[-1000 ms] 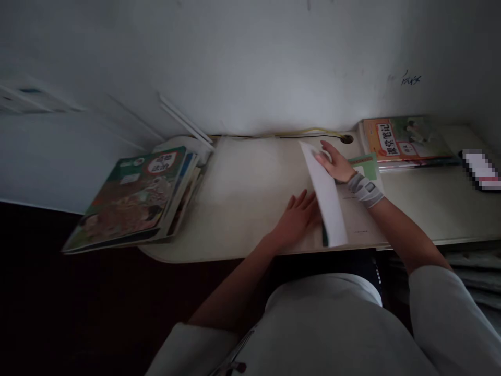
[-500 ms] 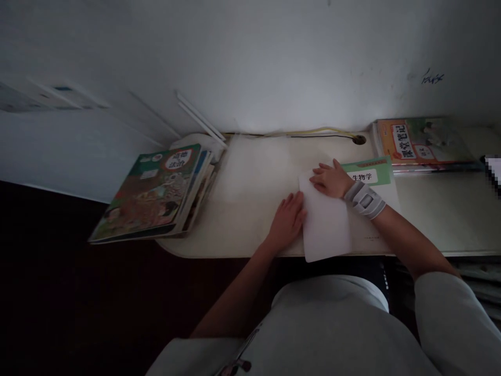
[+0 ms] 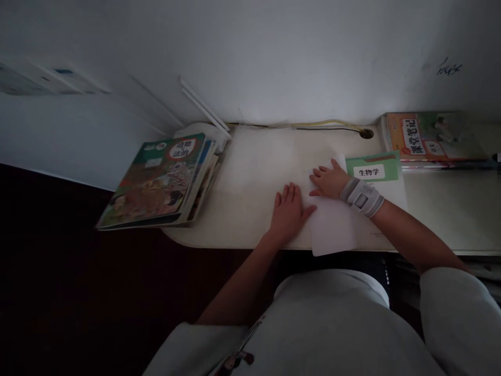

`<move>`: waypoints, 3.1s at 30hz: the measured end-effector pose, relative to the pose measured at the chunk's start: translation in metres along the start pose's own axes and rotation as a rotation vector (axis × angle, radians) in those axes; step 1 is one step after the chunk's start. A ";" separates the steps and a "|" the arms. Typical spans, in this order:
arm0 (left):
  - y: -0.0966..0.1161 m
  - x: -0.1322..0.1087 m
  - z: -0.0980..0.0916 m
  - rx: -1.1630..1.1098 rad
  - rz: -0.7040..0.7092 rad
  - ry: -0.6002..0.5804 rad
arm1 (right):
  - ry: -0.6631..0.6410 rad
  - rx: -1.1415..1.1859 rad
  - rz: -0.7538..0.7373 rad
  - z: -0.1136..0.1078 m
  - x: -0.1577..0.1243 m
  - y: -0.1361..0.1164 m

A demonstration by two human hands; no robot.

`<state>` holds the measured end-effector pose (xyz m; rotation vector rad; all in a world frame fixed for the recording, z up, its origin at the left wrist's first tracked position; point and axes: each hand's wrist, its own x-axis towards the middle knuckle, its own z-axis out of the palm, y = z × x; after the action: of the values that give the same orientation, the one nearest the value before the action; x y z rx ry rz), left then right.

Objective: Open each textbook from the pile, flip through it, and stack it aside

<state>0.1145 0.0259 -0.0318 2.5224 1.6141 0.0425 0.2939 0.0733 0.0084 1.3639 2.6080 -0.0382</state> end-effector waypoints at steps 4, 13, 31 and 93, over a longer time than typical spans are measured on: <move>-0.006 0.003 -0.001 -0.063 -0.009 0.013 | -0.004 -0.003 -0.023 0.003 0.000 0.001; -0.008 0.004 0.011 -0.129 -0.017 0.105 | -0.028 0.038 -0.079 0.017 -0.012 0.017; -0.008 -0.006 0.008 -0.110 0.061 0.158 | -0.050 0.063 -0.008 0.014 0.021 0.008; -0.011 -0.006 0.003 -0.223 0.111 0.148 | 0.393 0.066 -0.346 0.024 -0.090 -0.110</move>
<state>0.1020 0.0250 -0.0360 2.4814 1.4251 0.4061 0.2579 -0.0654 -0.0062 1.0024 3.1719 0.1050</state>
